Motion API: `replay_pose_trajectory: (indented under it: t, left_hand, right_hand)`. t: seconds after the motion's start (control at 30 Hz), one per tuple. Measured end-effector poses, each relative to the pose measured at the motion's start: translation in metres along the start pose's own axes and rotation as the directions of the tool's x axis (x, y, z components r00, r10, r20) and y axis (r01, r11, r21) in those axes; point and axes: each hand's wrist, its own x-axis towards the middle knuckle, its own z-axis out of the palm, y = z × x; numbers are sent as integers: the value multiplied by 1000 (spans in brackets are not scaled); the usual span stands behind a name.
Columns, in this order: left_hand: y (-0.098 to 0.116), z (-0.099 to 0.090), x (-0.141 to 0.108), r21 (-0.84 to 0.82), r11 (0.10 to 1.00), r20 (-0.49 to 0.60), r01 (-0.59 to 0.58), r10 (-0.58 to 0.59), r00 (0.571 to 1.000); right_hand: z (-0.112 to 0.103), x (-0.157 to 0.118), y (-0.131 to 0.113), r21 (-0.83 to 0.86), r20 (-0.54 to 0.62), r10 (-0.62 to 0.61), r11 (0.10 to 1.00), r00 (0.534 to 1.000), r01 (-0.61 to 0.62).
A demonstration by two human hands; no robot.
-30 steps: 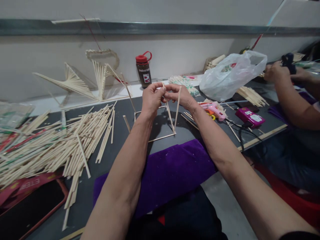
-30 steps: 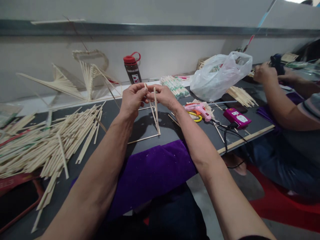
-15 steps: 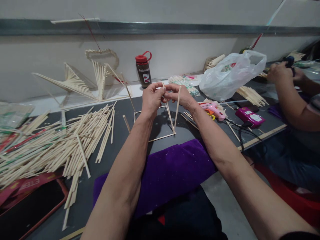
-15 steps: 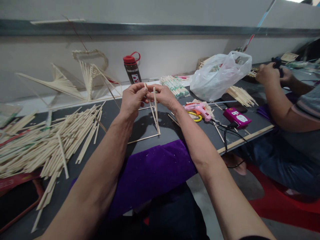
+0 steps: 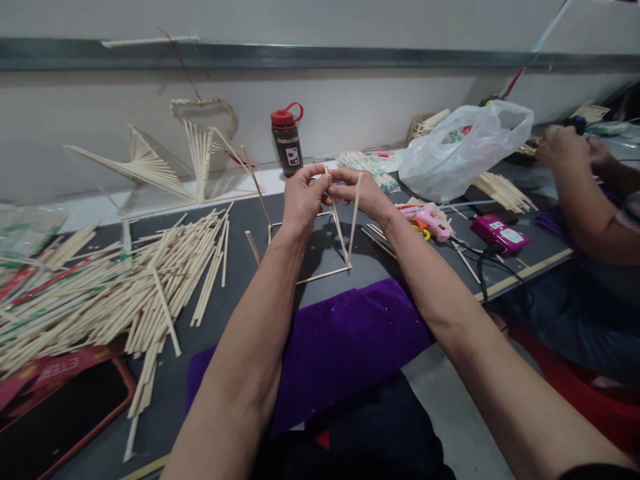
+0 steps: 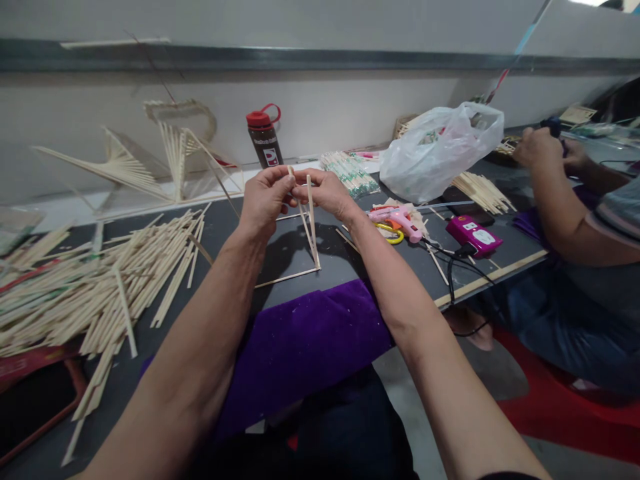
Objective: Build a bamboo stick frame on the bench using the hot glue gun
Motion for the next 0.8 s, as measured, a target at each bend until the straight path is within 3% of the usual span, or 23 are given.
replay_pose_trajectory:
  t: [0.8]
  left_hand:
    - [-2, 0, 1, -7, 1000, 4, 3, -3, 1000]
  right_hand:
    - [-2, 1, 6, 5, 21, -6, 1000, 1000, 6]
